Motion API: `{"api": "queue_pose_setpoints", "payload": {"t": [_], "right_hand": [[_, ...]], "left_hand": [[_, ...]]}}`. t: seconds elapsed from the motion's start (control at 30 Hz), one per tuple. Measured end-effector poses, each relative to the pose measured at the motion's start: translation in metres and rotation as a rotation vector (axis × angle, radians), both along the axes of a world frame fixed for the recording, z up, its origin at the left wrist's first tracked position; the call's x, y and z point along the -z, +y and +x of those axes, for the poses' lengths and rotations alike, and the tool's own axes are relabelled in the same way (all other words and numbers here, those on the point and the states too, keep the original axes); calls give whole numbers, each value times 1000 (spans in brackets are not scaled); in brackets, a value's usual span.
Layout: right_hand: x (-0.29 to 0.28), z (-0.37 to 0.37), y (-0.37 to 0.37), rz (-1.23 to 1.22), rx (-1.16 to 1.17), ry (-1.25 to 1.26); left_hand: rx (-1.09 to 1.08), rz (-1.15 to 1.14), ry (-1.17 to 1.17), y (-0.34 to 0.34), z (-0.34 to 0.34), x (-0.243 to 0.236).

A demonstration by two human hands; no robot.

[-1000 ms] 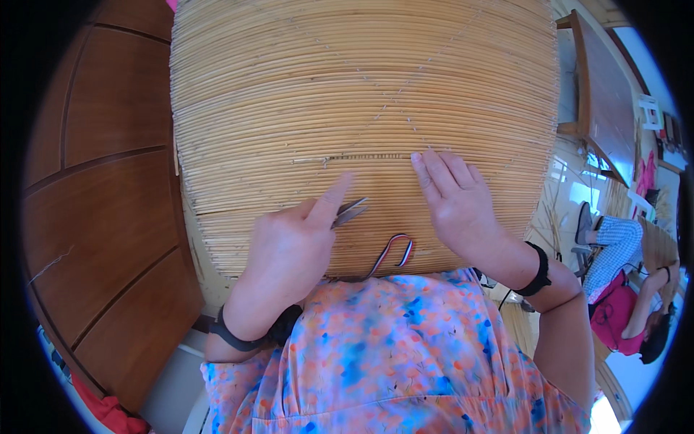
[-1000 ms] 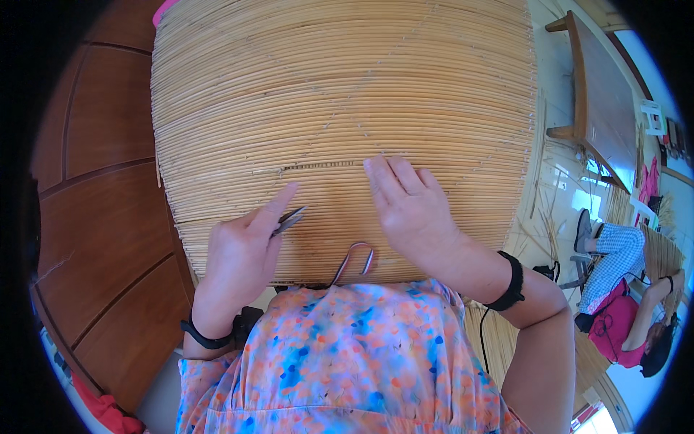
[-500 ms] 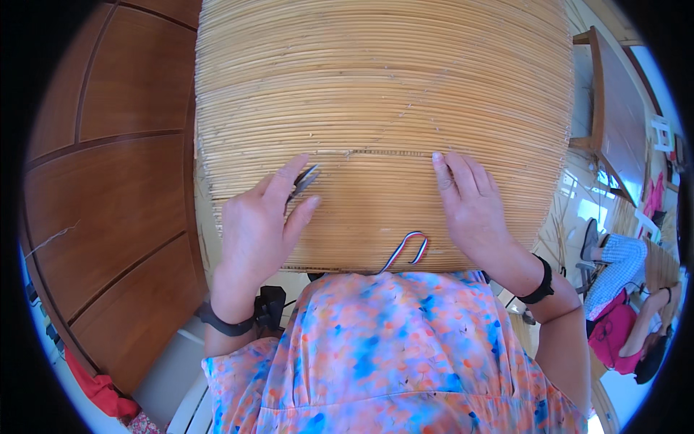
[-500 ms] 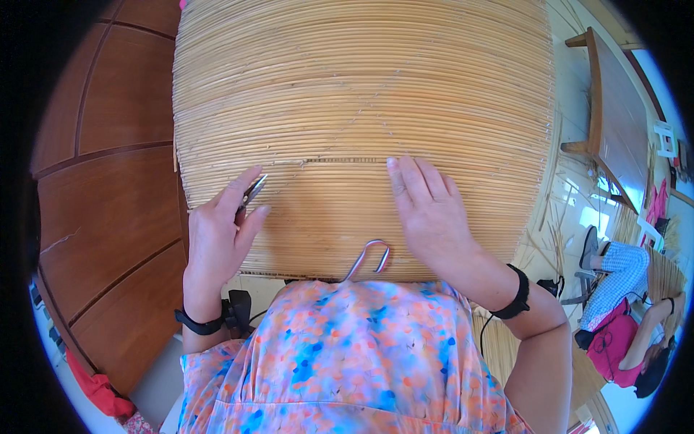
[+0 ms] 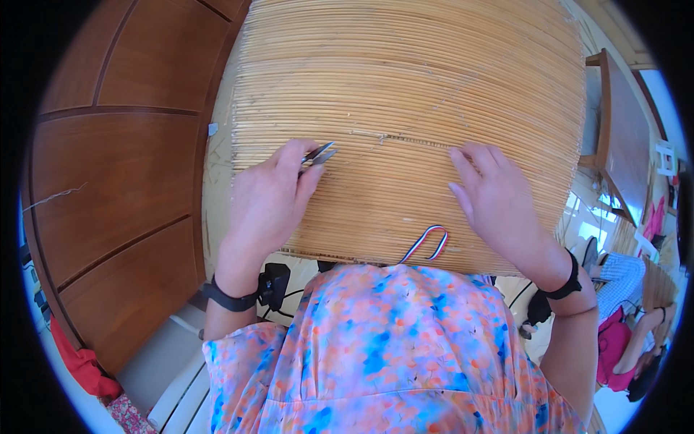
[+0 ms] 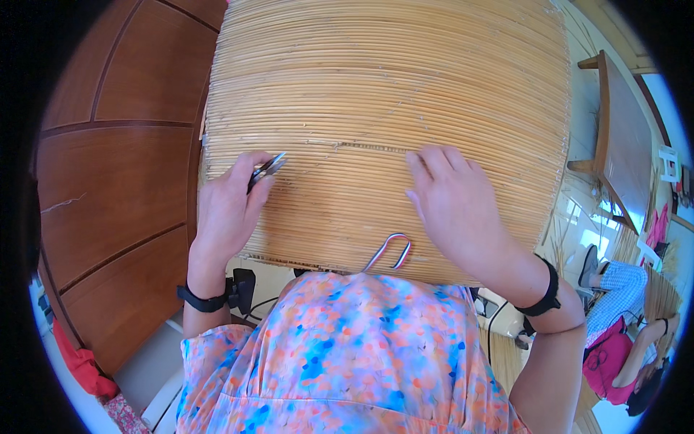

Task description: The person cuts excess material along the edges of a woven bamboo mat using hand shears, then turns the mat and aligns strips near its center.

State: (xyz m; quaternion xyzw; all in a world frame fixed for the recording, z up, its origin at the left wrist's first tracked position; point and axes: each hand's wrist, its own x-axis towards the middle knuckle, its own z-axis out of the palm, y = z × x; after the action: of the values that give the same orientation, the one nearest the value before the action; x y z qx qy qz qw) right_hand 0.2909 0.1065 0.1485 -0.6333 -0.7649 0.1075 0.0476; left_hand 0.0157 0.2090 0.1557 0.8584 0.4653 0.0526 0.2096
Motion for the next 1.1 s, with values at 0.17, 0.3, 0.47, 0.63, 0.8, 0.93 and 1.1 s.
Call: {"api": "queue_pose_setpoints", "payload": {"t": [0.17, 0.3, 0.47, 0.63, 0.8, 0.93, 1.1], "right_hand": [[3, -22, 30, 162, -113, 141], [14, -34, 49, 180, -118, 170], [25, -33, 56, 180, -173, 209], [29, -30, 53, 215, -216, 286], [32, -29, 52, 185, -195, 337], [32, -27, 53, 132, -196, 335], [31, -28, 53, 139, -206, 304]], "left_hand": [[95, 104, -3, 6, 10, 8], [186, 189, 48, 12, 24, 8], [247, 257, 87, 16, 31, 12], [231, 243, 90, 14, 37, 23], [66, 157, 29, 0, 43, 29], [-39, 152, -50, -7, 44, 34], [-87, 155, -74, -11, 47, 38]]}}
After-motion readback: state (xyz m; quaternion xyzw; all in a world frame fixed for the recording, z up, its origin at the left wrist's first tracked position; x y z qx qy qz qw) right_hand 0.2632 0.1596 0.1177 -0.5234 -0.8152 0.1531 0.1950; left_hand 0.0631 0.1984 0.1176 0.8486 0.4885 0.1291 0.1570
